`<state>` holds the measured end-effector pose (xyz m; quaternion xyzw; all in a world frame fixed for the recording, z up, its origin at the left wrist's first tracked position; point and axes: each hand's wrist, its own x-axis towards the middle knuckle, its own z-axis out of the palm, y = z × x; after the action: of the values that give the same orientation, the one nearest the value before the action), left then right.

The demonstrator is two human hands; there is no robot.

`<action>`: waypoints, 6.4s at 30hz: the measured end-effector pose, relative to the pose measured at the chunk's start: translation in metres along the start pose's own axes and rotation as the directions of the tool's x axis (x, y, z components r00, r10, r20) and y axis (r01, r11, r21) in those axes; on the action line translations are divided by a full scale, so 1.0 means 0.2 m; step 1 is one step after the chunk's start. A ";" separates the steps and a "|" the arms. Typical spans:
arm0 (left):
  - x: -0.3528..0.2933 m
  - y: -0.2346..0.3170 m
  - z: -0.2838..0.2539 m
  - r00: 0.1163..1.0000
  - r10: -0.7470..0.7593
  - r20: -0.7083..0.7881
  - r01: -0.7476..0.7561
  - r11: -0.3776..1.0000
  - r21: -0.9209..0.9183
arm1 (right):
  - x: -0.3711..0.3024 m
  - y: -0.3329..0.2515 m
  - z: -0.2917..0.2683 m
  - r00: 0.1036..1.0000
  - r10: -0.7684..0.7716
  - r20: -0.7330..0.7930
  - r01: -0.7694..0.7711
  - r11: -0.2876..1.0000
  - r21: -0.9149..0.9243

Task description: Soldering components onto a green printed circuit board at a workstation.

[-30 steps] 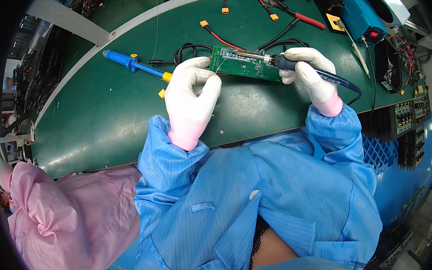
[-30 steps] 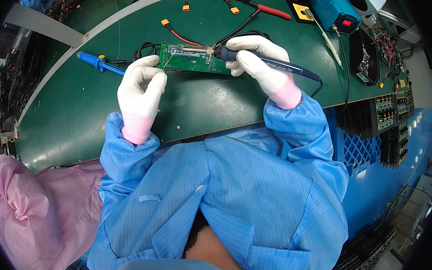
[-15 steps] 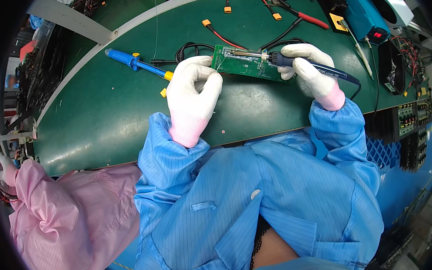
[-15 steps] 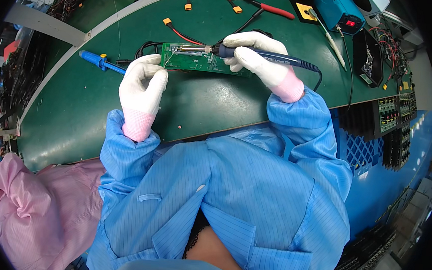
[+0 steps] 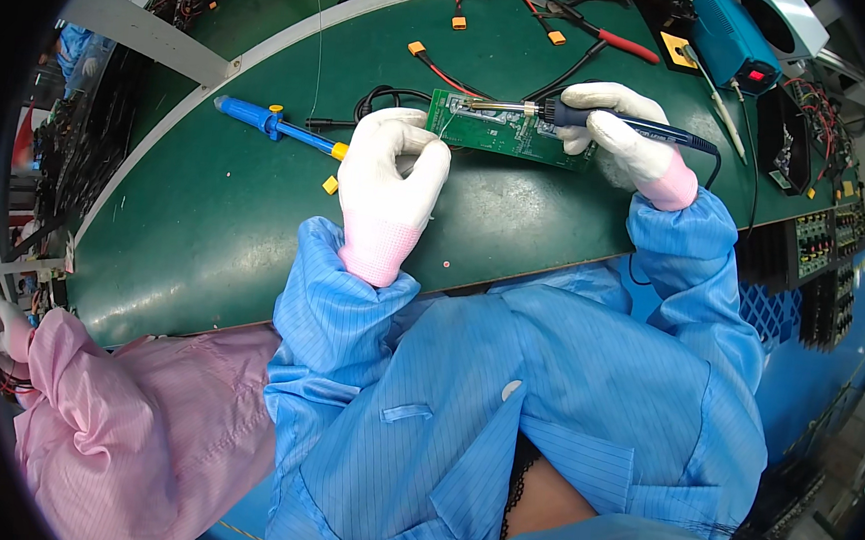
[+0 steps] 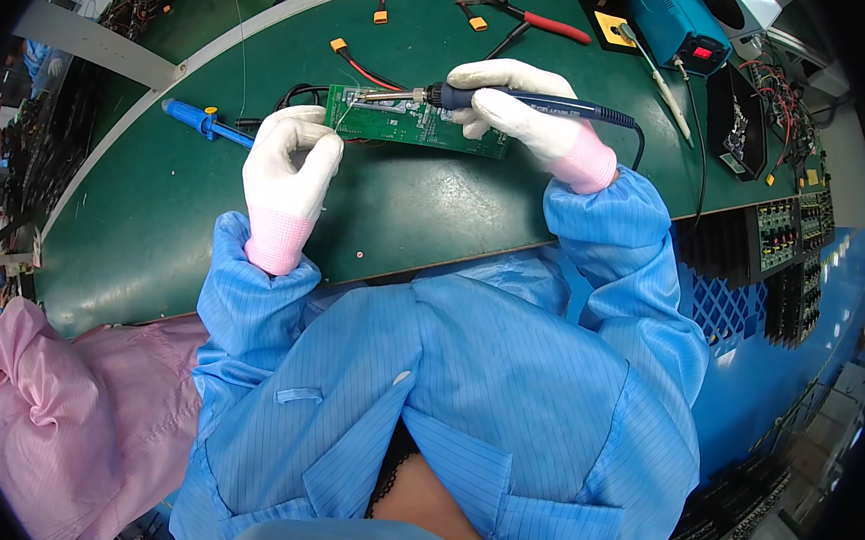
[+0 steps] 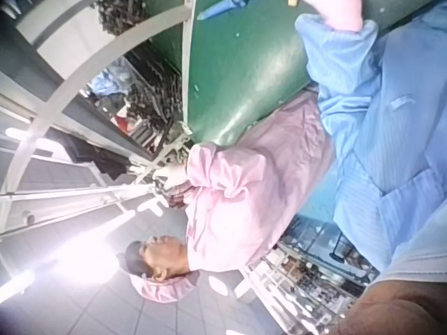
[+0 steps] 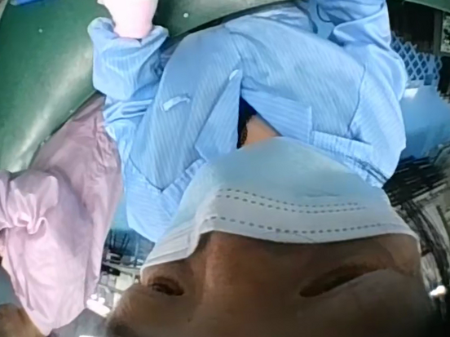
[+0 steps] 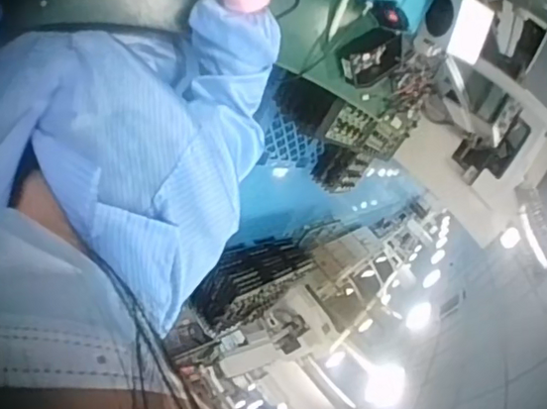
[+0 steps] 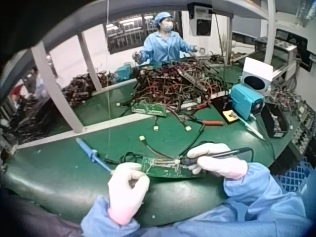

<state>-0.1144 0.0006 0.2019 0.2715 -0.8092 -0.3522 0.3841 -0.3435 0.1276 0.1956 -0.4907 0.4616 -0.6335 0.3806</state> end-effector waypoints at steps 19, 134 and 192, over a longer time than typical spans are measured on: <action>0.05 0.03 0.02 0.994 -0.097 0.056 0.097 0.995 -0.006 | 0.01 0.01 -0.03 0.999 0.047 -0.024 -0.046 0.998 0.037; 0.12 0.05 0.12 0.922 -0.384 -0.048 0.330 0.846 -0.418 | -0.24 0.12 0.00 0.900 -0.423 0.106 0.299 0.421 -0.857; 0.21 -0.09 0.14 0.909 -0.404 -0.102 0.339 0.859 -0.383 | -0.25 0.10 -0.01 0.864 -0.480 -0.150 0.302 0.734 -0.608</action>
<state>-0.1572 -0.0293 0.1923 0.3789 -0.6259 -0.5351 0.4223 -0.3331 0.1693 0.1622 -0.5665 0.5648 -0.6001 0.0003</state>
